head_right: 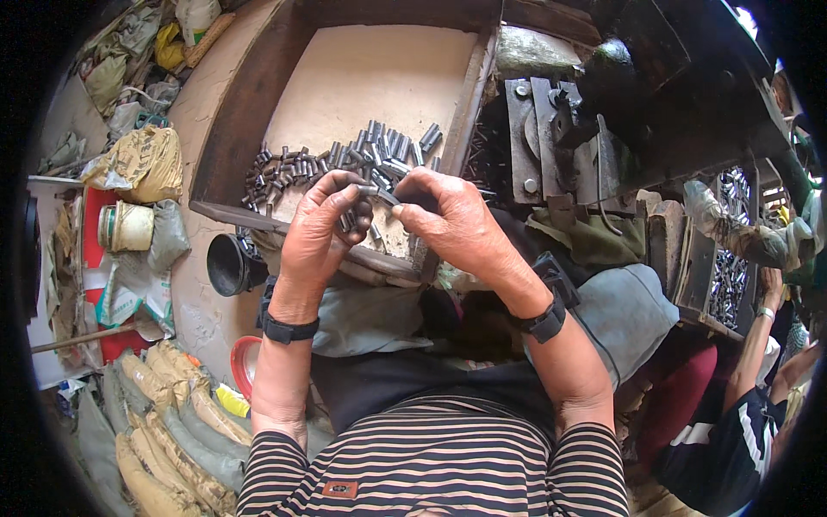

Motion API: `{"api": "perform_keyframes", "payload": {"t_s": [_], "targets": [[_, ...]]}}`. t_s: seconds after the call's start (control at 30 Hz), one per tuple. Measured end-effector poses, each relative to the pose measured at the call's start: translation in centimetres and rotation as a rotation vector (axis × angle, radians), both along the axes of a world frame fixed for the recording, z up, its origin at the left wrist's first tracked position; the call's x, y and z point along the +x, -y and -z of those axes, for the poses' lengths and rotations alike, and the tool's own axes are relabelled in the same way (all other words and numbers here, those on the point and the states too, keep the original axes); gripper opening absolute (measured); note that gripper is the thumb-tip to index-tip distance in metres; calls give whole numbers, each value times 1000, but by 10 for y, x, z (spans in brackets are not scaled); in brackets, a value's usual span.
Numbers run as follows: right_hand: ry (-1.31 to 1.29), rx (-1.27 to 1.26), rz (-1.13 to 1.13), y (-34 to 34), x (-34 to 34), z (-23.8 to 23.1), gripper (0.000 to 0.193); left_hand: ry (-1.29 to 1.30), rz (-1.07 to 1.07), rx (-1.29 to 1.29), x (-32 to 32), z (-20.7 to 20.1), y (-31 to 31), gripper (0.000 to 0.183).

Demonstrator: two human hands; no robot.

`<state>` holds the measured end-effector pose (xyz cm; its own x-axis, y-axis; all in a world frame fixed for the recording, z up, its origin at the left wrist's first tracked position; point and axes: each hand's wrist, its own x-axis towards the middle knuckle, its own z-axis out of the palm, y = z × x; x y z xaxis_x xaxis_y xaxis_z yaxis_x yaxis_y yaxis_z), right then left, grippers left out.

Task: Inspecting and pressing small metal components in a workshop.

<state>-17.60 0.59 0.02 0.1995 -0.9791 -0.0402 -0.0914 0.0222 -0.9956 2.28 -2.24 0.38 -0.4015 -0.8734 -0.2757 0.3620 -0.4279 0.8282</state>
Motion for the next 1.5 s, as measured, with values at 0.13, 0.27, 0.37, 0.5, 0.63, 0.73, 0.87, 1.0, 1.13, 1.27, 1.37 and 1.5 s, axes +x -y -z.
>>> {"api": "perform_keyframes", "payload": {"t_s": [0.13, 0.27, 0.37, 0.5, 0.63, 0.73, 0.87, 1.0, 1.13, 1.27, 1.37, 1.5], "targets": [[-73, -112, 30, -9, 3, -2, 26, -22, -1, 2, -5, 7, -5, 7], [-172, -107, -81, -13, 1, -12, 29, -41, -31, 6, -5, 9, -9, 7], [234, 180, -55, -17, -9, -11, 24, -65, -43, 15, -6, 8, -9, 8], [517, 208, 162, -15, -10, -7, 12, -79, -39, 21, -10, 4, -11, 9], [537, 122, 275, -12, -7, 6, 13, -35, -22, 0, -15, 0, -13, 12], [637, 154, 312, -14, 0, 5, 13, -29, -3, 11, -17, 0, -14, 13], [697, 205, 260, -16, -2, 10, 11, -30, -22, 5, -18, 0, -14, 13], [779, 275, 258, -18, -2, 9, 13, 1, -69, -66, -23, 1, -17, 12], [840, 335, 219, -18, -4, 14, 10, 133, -89, -248, -25, 1, -20, 12], [882, 429, 105, -18, -13, 22, 12, 356, 77, -360, -18, -3, -21, 12], [900, 470, -73, -20, -22, 24, 11, 347, 227, -363, -12, -7, -20, 17], [902, 473, -128, -26, -21, 14, 12, 145, 294, -148, -10, -13, -24, 27]]}}
